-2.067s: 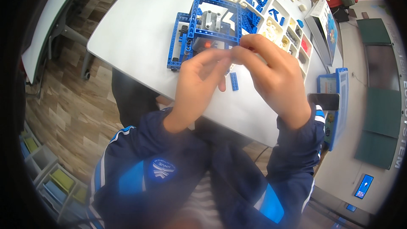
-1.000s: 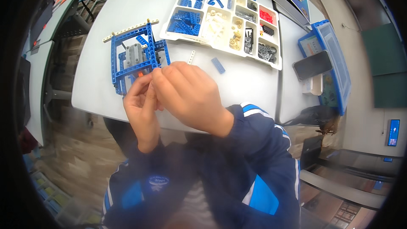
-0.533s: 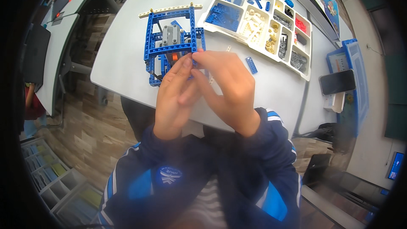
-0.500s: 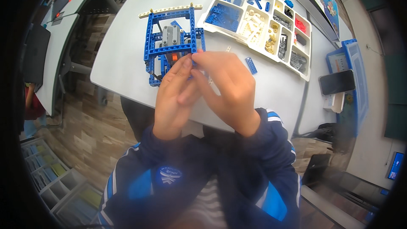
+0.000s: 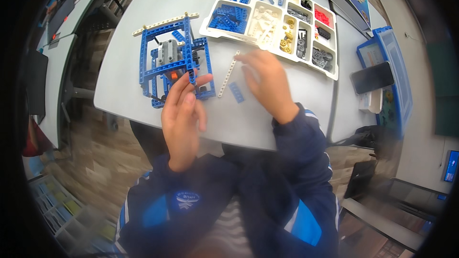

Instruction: The person assembles a blue and white LEGO Technic robot chassis at a table. They connect beams, axles, and connectors by hand, repeatedly picking parts from a tray and attaching them to the frame.

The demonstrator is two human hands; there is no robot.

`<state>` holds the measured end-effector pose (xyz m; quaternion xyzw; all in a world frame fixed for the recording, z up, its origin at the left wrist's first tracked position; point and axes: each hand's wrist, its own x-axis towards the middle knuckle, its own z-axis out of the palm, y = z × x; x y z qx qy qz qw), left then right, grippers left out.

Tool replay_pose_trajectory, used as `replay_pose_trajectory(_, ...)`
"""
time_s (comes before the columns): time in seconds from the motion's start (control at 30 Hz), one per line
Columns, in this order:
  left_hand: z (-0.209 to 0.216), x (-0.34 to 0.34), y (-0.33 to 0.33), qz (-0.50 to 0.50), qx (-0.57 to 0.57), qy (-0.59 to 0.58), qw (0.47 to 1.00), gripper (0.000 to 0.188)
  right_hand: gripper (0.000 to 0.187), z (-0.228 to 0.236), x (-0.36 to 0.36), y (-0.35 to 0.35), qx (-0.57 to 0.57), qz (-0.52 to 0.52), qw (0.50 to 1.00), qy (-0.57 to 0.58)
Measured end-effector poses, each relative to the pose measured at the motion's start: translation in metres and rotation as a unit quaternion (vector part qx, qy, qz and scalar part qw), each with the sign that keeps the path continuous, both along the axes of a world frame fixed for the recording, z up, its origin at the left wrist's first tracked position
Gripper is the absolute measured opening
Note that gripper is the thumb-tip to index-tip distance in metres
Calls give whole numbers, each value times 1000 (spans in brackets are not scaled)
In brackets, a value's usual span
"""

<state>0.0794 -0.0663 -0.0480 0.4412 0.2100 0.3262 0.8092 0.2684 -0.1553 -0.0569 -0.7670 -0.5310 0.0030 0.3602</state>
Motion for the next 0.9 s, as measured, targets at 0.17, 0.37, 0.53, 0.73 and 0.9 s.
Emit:
replay_pose_trajectory(0.17, -5, -26, -19, 74, 129, 24, 989, 56, 22, -29, 5, 5, -50, 22, 995, -80)
replay_pose_trajectory(0.37, -8, -62, -4, 203, 238, 8, 950, 49, 14, 6, 10, -6, 8, 3, 995, -97)
replay_pose_trajectory(0.53, -5, -61, 41, 188, 152, 95, 966, 42, 20, 65, -13, -13, 79, -4, 996, -41)
replay_pose_trajectory(0.73, 5, -50, 40, 133, 192, 105, 967, 41, 28, 75, -57, 21, 124, 126, 983, -48)
replay_pose_trajectory(0.9, 11, -52, 45, 94, 150, 62, 982, 40, 30, 67, -65, 42, 154, 105, 979, -80)
